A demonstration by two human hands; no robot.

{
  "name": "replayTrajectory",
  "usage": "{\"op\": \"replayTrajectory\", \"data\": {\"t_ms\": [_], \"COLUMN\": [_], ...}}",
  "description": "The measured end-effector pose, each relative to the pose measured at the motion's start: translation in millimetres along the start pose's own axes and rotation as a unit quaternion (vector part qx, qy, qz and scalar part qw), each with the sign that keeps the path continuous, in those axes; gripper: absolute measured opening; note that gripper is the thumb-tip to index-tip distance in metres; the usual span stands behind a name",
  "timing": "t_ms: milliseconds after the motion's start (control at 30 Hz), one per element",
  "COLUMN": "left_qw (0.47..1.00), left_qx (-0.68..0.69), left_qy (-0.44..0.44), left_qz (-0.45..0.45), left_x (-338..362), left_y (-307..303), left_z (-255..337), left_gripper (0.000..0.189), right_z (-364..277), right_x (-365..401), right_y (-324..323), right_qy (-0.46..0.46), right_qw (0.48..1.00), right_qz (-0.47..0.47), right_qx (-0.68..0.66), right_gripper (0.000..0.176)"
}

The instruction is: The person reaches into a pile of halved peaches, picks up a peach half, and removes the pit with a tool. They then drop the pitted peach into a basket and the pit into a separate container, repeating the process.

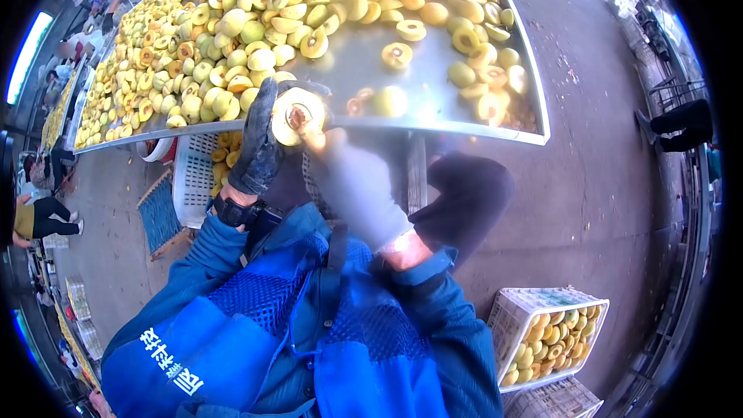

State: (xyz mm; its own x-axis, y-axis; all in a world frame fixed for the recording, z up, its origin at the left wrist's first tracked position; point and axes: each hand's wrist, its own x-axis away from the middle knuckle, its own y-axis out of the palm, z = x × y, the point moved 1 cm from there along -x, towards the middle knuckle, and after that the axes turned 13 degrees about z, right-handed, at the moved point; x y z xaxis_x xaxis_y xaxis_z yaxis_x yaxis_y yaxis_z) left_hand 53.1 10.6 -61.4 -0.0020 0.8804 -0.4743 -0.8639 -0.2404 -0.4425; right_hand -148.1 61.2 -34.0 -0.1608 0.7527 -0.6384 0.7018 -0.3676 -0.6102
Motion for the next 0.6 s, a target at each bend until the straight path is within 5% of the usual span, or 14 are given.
{"op": "replayTrajectory", "data": {"t_ms": [200,333,433,467,567,600], "left_qw": [0.974,0.973,0.948,0.966,0.977,0.968], "left_qx": [-0.108,-0.078,-0.137,-0.143,-0.037,-0.074], "left_qy": [0.194,0.217,0.286,0.213,0.183,0.226], "left_qz": [0.042,0.015,0.027,-0.026,-0.103,-0.082], "left_x": [-3,-14,-13,-16,-20,-18], "left_y": [-7,-3,-3,-7,-11,-10], "left_z": [46,62,55,56,33,23], "left_gripper": [0.050,0.040,0.055,0.057,0.055,0.048], "right_z": [17,28,25,23,22,32], "right_x": [16,20,13,7,-6,-3], "right_y": [27,31,12,3,-17,-9], "right_qy": [0.013,0.032,0.107,0.129,0.220,0.177], "right_qw": [0.998,0.989,0.955,0.938,0.843,0.873], "right_qz": [-0.035,-0.065,-0.138,-0.161,-0.229,-0.225], "right_qx": [-0.046,-0.127,-0.240,-0.278,-0.434,-0.395], "right_gripper": [0.020,0.020,0.017,0.016,0.017,0.017]}}
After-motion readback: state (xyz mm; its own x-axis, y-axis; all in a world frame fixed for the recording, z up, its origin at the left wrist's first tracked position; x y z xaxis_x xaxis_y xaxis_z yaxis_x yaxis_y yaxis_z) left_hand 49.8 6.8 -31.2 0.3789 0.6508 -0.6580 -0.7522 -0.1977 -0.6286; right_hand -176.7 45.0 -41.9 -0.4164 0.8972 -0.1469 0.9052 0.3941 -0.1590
